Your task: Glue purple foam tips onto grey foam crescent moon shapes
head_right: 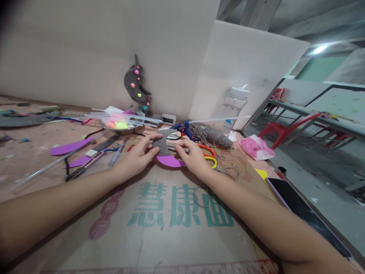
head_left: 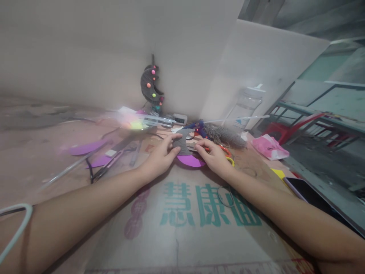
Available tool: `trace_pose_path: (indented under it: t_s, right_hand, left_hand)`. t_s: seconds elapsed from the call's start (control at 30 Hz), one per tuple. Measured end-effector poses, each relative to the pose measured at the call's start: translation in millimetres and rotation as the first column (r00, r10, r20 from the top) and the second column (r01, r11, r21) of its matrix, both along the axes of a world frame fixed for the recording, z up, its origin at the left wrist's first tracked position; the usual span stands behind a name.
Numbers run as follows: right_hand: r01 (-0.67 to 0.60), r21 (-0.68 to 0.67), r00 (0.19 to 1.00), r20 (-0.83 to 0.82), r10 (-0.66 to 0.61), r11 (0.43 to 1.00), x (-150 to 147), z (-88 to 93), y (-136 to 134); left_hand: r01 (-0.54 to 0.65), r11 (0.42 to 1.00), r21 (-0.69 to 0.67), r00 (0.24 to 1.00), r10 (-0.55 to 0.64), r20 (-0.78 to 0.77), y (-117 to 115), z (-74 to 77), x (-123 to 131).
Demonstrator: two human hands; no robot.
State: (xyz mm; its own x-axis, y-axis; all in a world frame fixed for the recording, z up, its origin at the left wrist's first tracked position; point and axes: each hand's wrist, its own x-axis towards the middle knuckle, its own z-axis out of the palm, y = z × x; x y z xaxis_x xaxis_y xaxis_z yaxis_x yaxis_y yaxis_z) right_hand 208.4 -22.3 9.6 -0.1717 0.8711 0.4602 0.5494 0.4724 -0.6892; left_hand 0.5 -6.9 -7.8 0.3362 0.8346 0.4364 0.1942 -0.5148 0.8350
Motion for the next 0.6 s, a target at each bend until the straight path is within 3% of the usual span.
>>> trace_pose_path:
  t_s: [0.17,0.3,0.37,0.47,0.6]
  right_hand:
    - [0.065,-0.035,0.993,-0.092,-0.068,0.997,0.6,0.5,0.9]
    - [0.194,0.013,0.974,-0.122,-0.191,0.981,12.7,25.0,5.4]
    - [0.209,0.002,0.978,-0.025,-0.209,0.978,24.6,44.7,7.9]
    - [0.120,-0.124,0.960,0.269,-0.083,0.985,46.1,69.0,10.9]
    - [0.104,-0.280,0.795,0.601,0.089,0.954,67.6,75.2,13.2]
  left_hand:
    - [-0.032,0.999,-0.004,0.999,0.032,-0.021,0.7,1.6,-0.5]
    - [-0.077,0.997,-0.025,0.996,0.076,-0.040,-0.4,4.3,-0.4]
    - [-0.007,0.997,-0.072,0.999,0.011,0.044,0.0,4.3,0.3]
    - [0.113,0.981,-0.161,0.975,-0.079,0.206,2.6,3.5,1.6]
    - [0.154,0.960,-0.233,0.954,-0.083,0.287,5.6,6.0,3.5]
